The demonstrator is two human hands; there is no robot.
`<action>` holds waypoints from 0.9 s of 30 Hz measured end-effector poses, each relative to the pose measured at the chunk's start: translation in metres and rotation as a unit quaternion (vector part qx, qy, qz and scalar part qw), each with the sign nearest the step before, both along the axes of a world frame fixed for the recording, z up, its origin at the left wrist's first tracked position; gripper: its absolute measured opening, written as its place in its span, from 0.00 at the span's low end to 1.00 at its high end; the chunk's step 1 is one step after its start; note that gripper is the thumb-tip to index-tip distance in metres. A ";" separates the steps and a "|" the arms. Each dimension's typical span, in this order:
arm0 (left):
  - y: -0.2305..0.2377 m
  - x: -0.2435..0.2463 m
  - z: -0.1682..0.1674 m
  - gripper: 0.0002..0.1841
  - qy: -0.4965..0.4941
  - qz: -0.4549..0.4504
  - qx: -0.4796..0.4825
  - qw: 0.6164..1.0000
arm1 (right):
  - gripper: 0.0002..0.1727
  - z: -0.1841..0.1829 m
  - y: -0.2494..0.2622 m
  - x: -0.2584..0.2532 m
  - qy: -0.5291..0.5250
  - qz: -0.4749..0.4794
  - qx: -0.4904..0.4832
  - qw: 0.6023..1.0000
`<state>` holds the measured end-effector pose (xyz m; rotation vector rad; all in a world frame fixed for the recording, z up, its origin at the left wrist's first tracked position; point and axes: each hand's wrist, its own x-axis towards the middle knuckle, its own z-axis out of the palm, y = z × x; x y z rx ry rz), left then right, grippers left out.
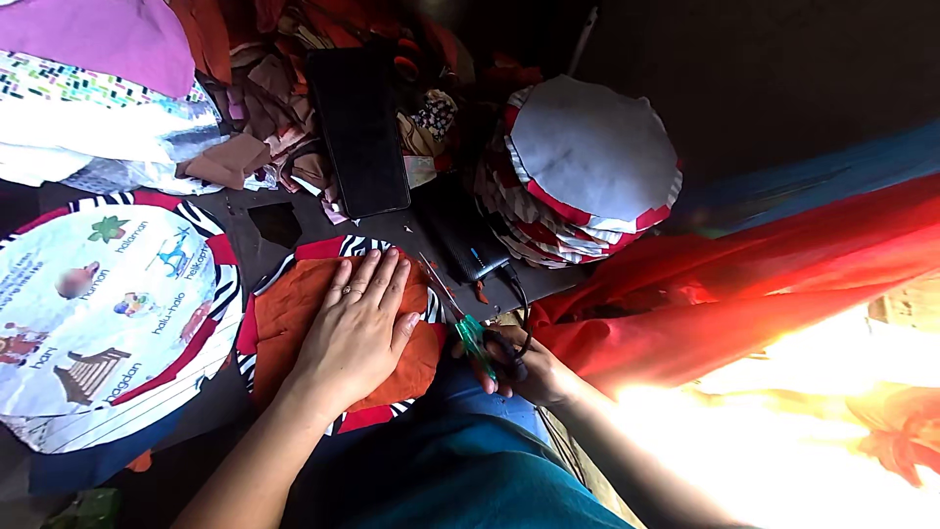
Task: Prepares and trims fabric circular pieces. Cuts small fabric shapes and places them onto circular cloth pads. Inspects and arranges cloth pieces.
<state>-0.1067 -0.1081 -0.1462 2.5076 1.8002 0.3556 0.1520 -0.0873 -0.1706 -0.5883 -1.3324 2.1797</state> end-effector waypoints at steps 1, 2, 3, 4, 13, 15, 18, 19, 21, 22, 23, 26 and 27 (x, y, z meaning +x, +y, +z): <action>0.000 0.000 0.000 0.36 0.001 0.000 0.000 1.000 | 0.25 0.001 0.001 0.000 -0.003 0.001 0.006 1.000; 0.000 0.000 0.001 0.36 0.001 0.001 -0.002 1.000 | 0.25 0.002 0.001 -0.001 -0.010 0.000 0.013 1.000; -0.001 0.000 0.001 0.36 0.002 0.001 -0.004 1.000 | 0.25 0.003 0.002 -0.001 -0.022 -0.003 0.023 0.999; -0.001 0.000 0.001 0.36 0.002 0.002 -0.004 1.000 | 0.24 0.005 0.002 -0.002 -0.040 -0.007 0.034 0.999; 0.000 0.000 0.000 0.36 0.000 -0.002 0.004 1.000 | 0.13 0.026 -0.002 -0.007 -0.180 -0.053 0.135 0.973; 0.000 0.000 0.000 0.36 -0.004 -0.003 0.004 1.000 | 0.14 0.031 -0.003 -0.008 -0.233 -0.059 0.190 0.952; 0.000 0.000 0.000 0.36 -0.003 -0.002 -0.002 1.000 | 0.17 0.034 -0.004 -0.006 -0.294 -0.061 0.259 0.918; 0.000 0.000 0.000 0.36 -0.003 -0.002 -0.001 1.000 | 0.17 0.035 -0.003 -0.006 -0.304 -0.060 0.276 0.910; 0.000 0.000 0.000 0.36 -0.004 -0.002 0.000 1.000 | 0.18 0.036 -0.002 -0.006 -0.317 -0.058 0.298 0.898; 0.000 0.000 0.000 0.36 -0.004 -0.001 0.000 1.000 | 0.18 0.037 -0.002 -0.007 -0.325 -0.056 0.308 0.892; 0.000 0.000 0.000 0.36 -0.004 -0.001 0.001 1.000 | 0.18 0.039 -0.002 -0.007 -0.333 -0.055 0.319 0.885; 0.000 0.000 0.001 0.36 -0.005 0.001 -0.008 1.000 | 0.20 0.042 -0.002 -0.009 -0.363 -0.056 0.364 0.856; 0.000 0.001 0.001 0.36 -0.007 0.001 -0.010 1.000 | 0.20 0.044 -0.002 -0.009 -0.371 -0.054 0.373 0.849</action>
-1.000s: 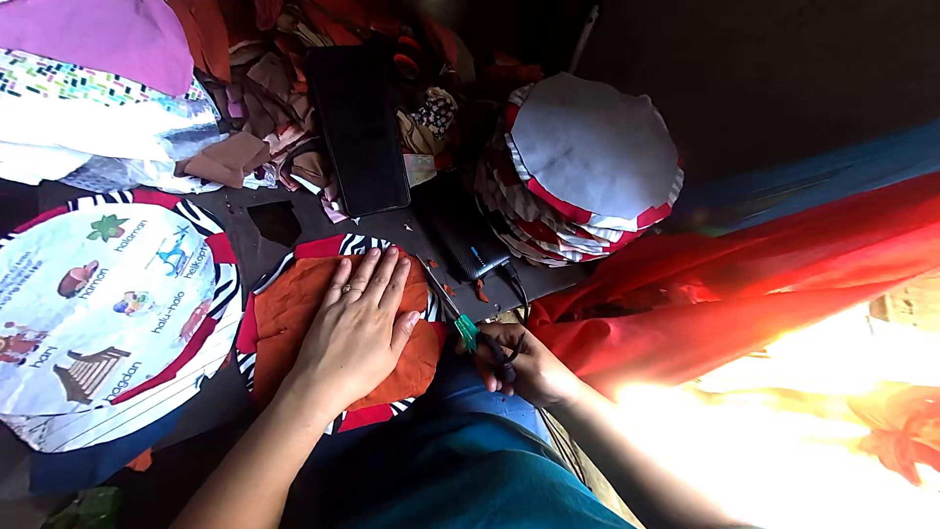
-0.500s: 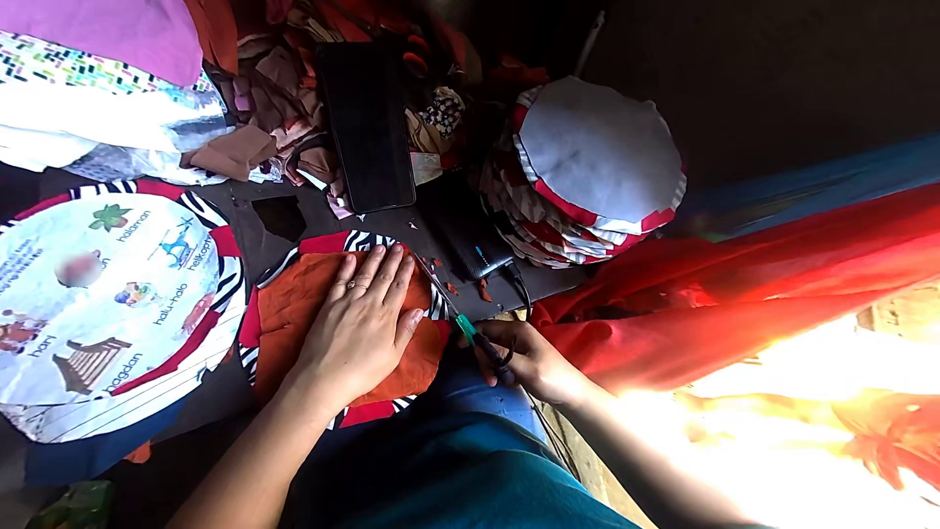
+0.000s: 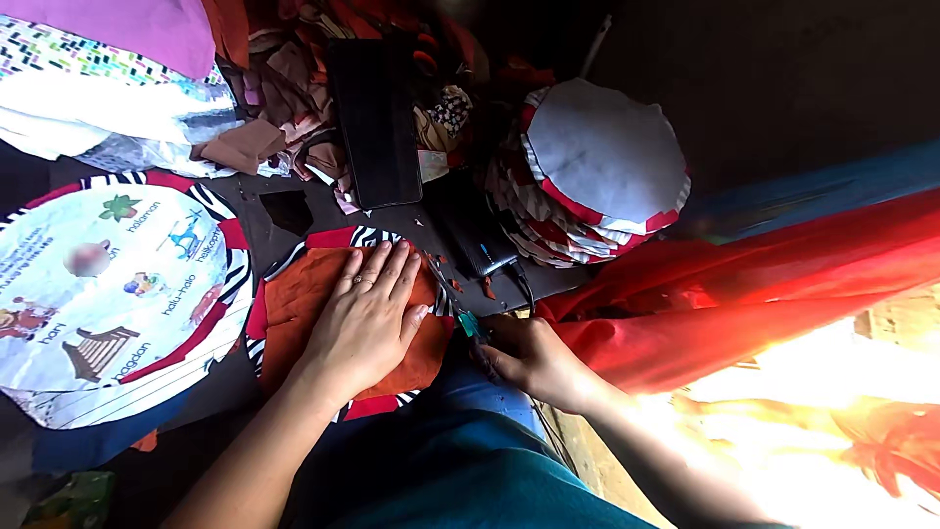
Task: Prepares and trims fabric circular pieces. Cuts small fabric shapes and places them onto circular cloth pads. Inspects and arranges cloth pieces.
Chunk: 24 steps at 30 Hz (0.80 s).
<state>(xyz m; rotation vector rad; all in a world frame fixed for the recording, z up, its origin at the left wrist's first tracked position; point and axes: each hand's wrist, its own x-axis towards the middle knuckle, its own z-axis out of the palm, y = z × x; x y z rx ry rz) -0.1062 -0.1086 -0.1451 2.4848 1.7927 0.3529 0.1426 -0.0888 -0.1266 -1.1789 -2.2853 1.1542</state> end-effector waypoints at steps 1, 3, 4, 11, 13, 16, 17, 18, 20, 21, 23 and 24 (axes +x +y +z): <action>0.000 0.000 0.000 0.35 0.000 -0.001 0.000 1.000 | 0.19 0.002 0.001 -0.001 -0.009 0.002 0.008 1.000; 0.000 0.000 0.000 0.35 0.002 -0.002 -0.003 1.000 | 0.19 0.006 0.003 -0.001 -0.026 0.009 0.013 1.000; 0.000 0.000 0.000 0.35 0.003 -0.002 0.001 1.000 | 0.19 0.008 0.004 -0.001 -0.035 0.011 0.013 0.999; 0.001 0.000 0.000 0.35 -0.004 -0.004 0.000 1.000 | 0.18 0.012 0.010 -0.002 -0.055 0.020 0.035 0.998; 0.001 0.000 0.000 0.35 -0.004 -0.003 -0.003 1.000 | 0.17 0.012 0.011 -0.001 -0.060 0.023 0.042 0.997; 0.001 0.000 0.000 0.35 -0.002 -0.001 -0.003 1.000 | 0.17 0.014 0.014 0.002 -0.055 0.037 0.015 0.998; 0.001 0.000 0.001 0.35 -0.001 -0.001 -0.003 1.000 | 0.16 0.016 0.015 0.003 -0.055 0.046 -0.012 0.997; 0.001 0.000 0.001 0.35 0.001 -0.001 -0.005 1.000 | 0.16 0.018 0.017 0.003 -0.058 0.055 -0.039 0.996; 0.001 0.000 0.001 0.35 0.001 -0.002 -0.006 1.000 | 0.16 0.021 0.021 0.004 -0.066 0.064 -0.067 0.993; 0.001 0.000 0.001 0.35 0.000 -0.003 -0.007 1.000 | 0.16 0.022 0.022 0.004 -0.071 0.067 -0.071 0.993; 0.001 0.000 0.002 0.36 0.000 -0.003 -0.008 1.000 | 0.16 0.023 0.023 0.004 -0.075 0.070 -0.072 0.992; 0.001 0.000 0.001 0.36 0.000 -0.004 -0.005 1.000 | 0.16 0.024 0.024 0.004 -0.077 0.072 -0.071 0.992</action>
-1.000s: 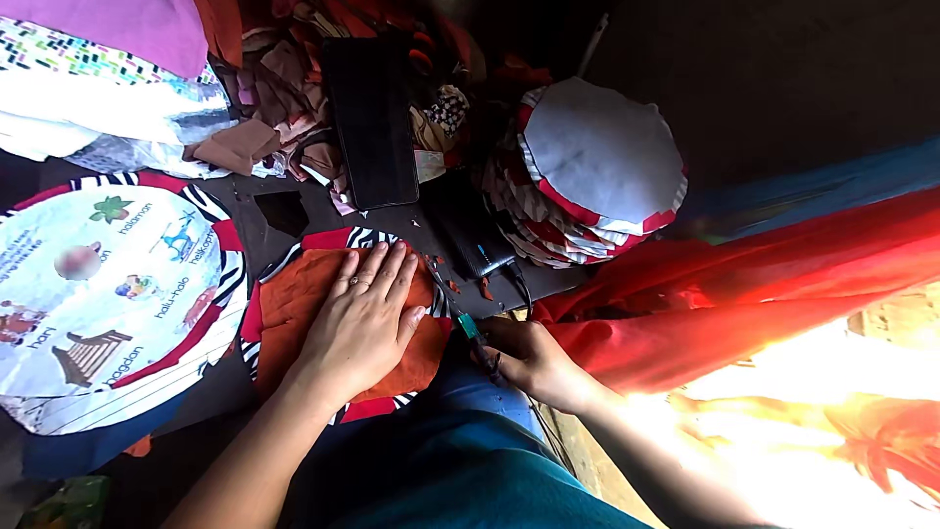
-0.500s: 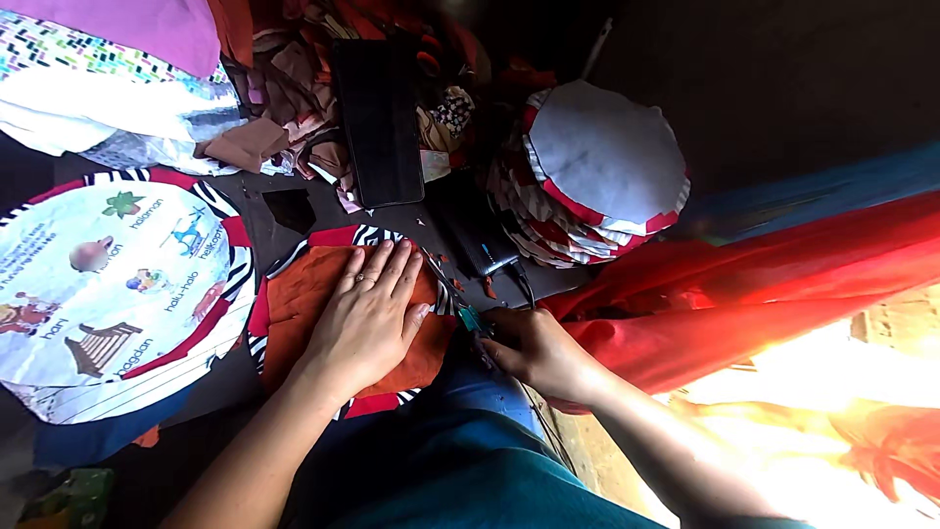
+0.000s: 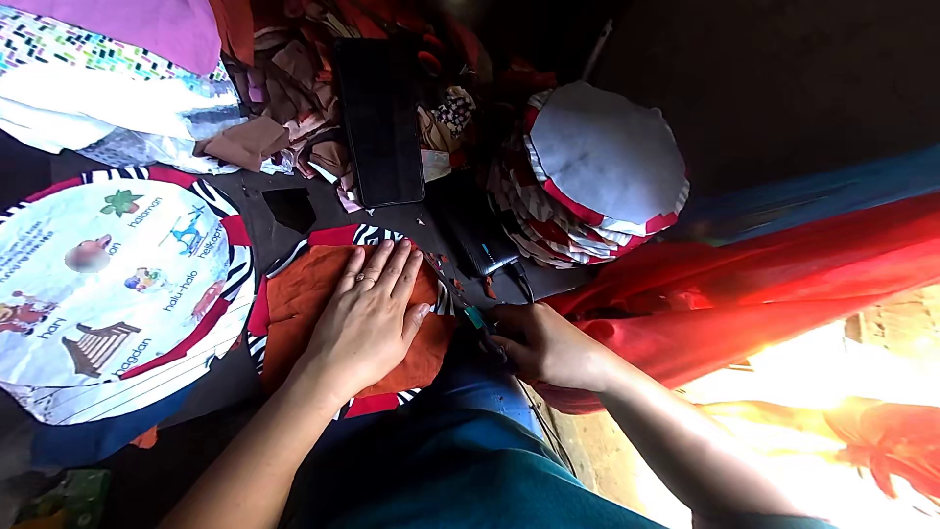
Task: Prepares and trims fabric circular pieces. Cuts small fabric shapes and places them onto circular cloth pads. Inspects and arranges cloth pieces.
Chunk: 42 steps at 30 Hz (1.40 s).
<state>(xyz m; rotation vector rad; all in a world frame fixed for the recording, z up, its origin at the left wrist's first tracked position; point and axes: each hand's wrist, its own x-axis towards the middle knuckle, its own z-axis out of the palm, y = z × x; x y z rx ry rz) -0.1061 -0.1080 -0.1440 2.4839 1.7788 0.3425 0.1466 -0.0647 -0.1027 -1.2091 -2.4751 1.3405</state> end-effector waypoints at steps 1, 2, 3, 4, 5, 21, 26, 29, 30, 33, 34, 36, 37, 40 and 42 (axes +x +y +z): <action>0.000 0.000 -0.001 0.36 0.000 -0.001 0.002 1.000 | 0.16 0.001 0.001 0.000 -0.003 0.002 0.001 1.000; 0.000 0.000 -0.001 0.36 0.000 -0.001 0.004 1.000 | 0.16 0.002 0.001 -0.001 -0.005 0.001 0.003 1.000; 0.000 -0.001 -0.002 0.36 0.000 -0.001 0.006 1.000 | 0.16 0.003 0.000 -0.002 -0.007 -0.001 0.006 1.000; 0.000 -0.001 -0.003 0.36 0.000 -0.001 0.010 1.000 | 0.17 0.004 0.000 -0.003 -0.009 -0.002 0.010 1.000; 0.000 -0.001 -0.004 0.36 -0.003 0.000 0.013 1.000 | 0.17 0.004 0.000 -0.004 -0.011 -0.003 0.015 1.000; 0.000 0.000 -0.002 0.35 -0.001 0.001 0.007 1.000 | 0.15 0.004 0.002 -0.005 -0.021 -0.021 0.078 0.997; 0.001 0.000 0.001 0.35 -0.003 0.001 -0.002 1.000 | 0.12 0.004 0.003 0.004 0.098 -0.080 -0.050 0.991; 0.001 0.001 0.002 0.35 0.007 0.004 -0.011 1.000 | 0.12 0.001 -0.004 0.007 0.102 -0.058 -0.106 0.987; 0.001 0.001 0.004 0.35 0.008 0.004 -0.022 1.000 | 0.12 -0.003 -0.005 0.008 0.097 -0.062 -0.115 0.987; 0.003 0.001 0.006 0.34 0.013 0.002 -0.038 0.999 | 0.13 -0.008 -0.016 0.013 0.103 -0.119 -0.083 0.984; 0.003 0.002 0.007 0.34 0.011 0.002 -0.040 0.999 | 0.13 -0.009 -0.020 0.015 0.115 -0.129 -0.068 0.983; 0.001 0.003 0.011 0.34 0.002 0.010 -0.042 0.999 | 0.14 -0.013 -0.030 0.018 0.150 -0.117 -0.063 0.980; -0.003 0.004 0.014 0.36 -0.006 0.016 -0.031 0.999 | 0.14 -0.016 -0.034 0.020 0.160 -0.110 -0.077 0.978; -0.032 0.014 0.024 0.35 -0.069 0.021 0.069 0.995 | 0.13 -0.028 -0.047 0.025 0.160 -0.127 -0.099 0.974; -0.068 0.022 0.027 0.26 -0.166 0.035 0.128 0.977 | 0.15 -0.037 -0.060 0.031 0.168 -0.151 -0.059 0.972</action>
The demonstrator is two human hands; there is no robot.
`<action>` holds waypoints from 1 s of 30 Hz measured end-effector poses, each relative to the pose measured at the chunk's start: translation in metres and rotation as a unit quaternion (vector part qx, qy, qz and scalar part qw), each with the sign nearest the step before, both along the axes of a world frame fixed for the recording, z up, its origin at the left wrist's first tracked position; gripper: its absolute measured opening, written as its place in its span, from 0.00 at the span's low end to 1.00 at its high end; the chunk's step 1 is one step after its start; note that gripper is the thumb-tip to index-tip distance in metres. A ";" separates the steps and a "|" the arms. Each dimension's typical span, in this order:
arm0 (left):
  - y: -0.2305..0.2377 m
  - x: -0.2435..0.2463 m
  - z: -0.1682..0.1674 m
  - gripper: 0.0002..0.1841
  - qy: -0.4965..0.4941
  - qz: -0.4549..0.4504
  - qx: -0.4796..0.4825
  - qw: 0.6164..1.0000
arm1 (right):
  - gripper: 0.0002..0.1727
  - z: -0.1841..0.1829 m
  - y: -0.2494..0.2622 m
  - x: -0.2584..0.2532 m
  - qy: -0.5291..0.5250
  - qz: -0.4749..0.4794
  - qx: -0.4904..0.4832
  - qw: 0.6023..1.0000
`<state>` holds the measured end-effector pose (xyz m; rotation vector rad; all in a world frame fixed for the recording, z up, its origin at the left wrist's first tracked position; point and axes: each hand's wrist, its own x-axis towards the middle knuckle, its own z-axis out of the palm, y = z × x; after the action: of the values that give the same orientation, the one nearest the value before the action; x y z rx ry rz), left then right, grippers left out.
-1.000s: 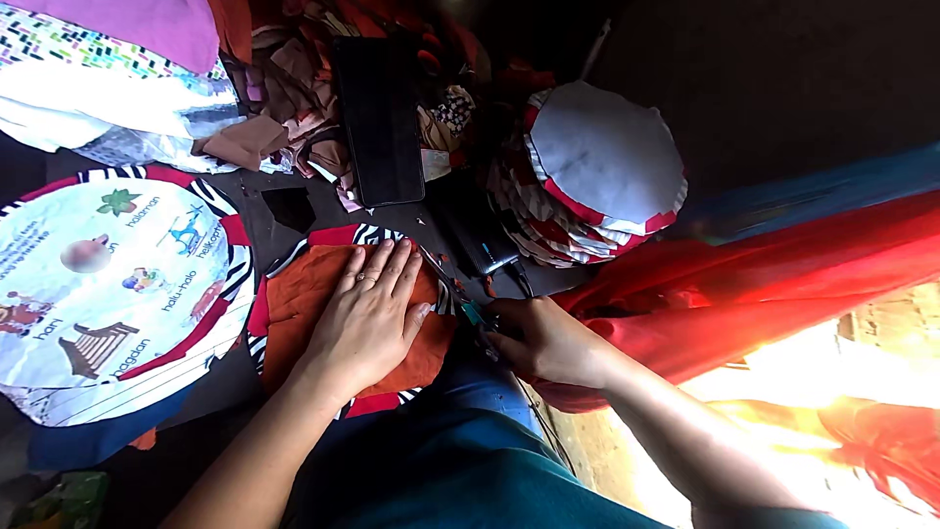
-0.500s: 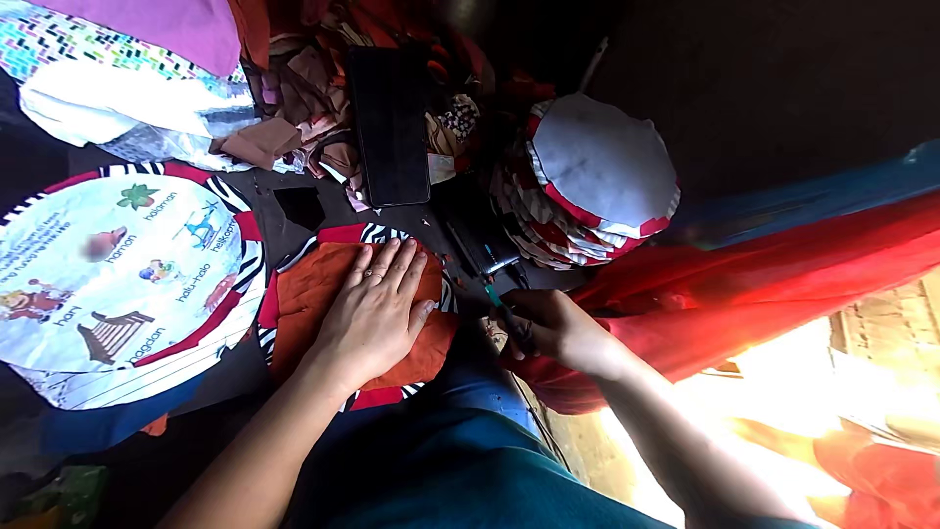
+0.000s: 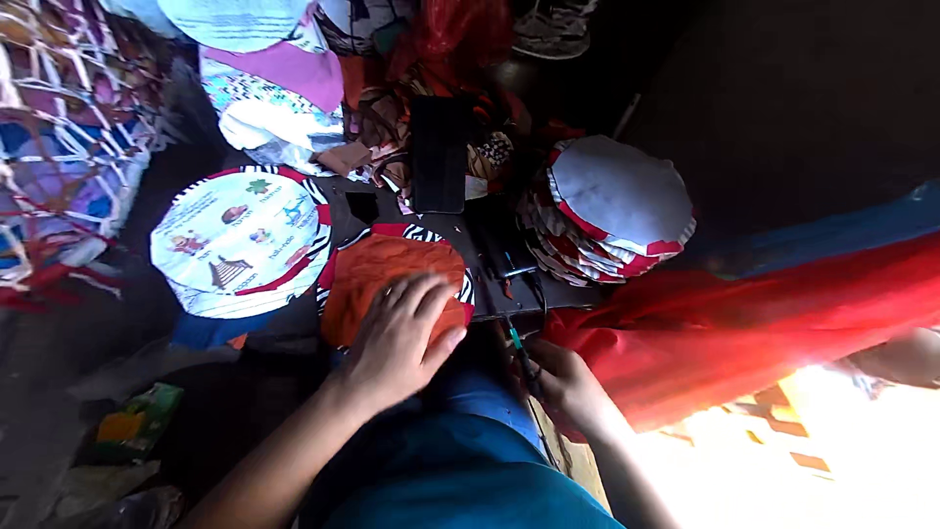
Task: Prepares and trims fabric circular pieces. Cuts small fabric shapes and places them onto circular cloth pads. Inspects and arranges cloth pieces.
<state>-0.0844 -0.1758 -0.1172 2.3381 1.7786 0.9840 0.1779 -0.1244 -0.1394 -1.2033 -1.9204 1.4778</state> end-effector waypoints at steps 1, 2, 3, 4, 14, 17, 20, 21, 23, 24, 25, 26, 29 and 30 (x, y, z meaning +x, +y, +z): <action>-0.020 0.005 -0.004 0.22 -0.064 0.010 0.019 0.998 | 0.15 -0.005 -0.008 0.003 0.012 -0.018 0.025 0.999; -0.041 0.010 -0.010 0.19 -0.134 0.022 0.010 0.991 | 0.16 -0.011 -0.016 0.006 0.030 -0.035 0.047 0.998; -0.060 0.017 -0.017 0.18 -0.212 0.032 -0.035 0.976 | 0.16 -0.016 -0.023 0.008 0.050 -0.051 0.061 0.996; -0.075 0.023 -0.024 0.17 -0.294 0.040 -0.114 0.948 | 0.17 -0.022 -0.030 0.009 0.067 -0.065 0.070 0.993; -0.044 0.047 -0.033 0.12 -0.744 0.218 -0.149 0.614 | 0.24 -0.050 -0.087 0.001 0.074 -0.043 0.215 0.973; -0.043 0.046 -0.021 0.08 -0.718 0.206 -0.129 0.653 | 0.24 -0.051 -0.086 0.004 0.049 -0.046 0.211 0.975; -0.048 0.025 -0.006 0.07 -0.659 0.171 -0.185 0.709 | 0.24 -0.054 -0.083 0.003 0.047 -0.053 0.207 0.976; -0.049 0.015 0.000 0.07 -0.641 0.164 -0.214 0.719 | 0.23 -0.054 -0.083 0.002 0.049 -0.050 0.199 0.977; -0.047 -0.005 0.011 0.07 -0.600 0.172 -0.266 0.735 | 0.23 -0.055 -0.081 0.000 0.059 -0.041 0.186 0.980; -0.045 -0.015 0.016 0.07 -0.576 0.183 -0.282 0.745 | 0.23 -0.056 -0.079 -0.001 0.062 -0.039 0.185 0.980; -0.043 -0.025 0.020 0.08 -0.547 0.195 -0.294 0.759 | 0.23 -0.057 -0.078 -0.002 0.064 -0.037 0.187 0.980; -0.041 -0.034 0.025 0.10 -0.513 0.208 -0.303 0.776 | 0.24 -0.059 -0.077 -0.002 0.064 -0.036 0.190 0.979; -0.029 -0.057 0.036 0.16 -0.402 0.228 -0.327 0.824 | 0.24 -0.062 -0.074 -0.002 0.068 -0.031 0.180 0.981; -0.024 -0.064 0.038 0.17 -0.372 0.229 -0.334 0.835 | 0.24 -0.064 -0.074 -0.001 0.069 -0.032 0.179 0.981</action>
<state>-0.1487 -0.1993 -0.0794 0.9400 1.8870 0.9049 0.1766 -0.1980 -0.2029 -0.9626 -1.9285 1.0896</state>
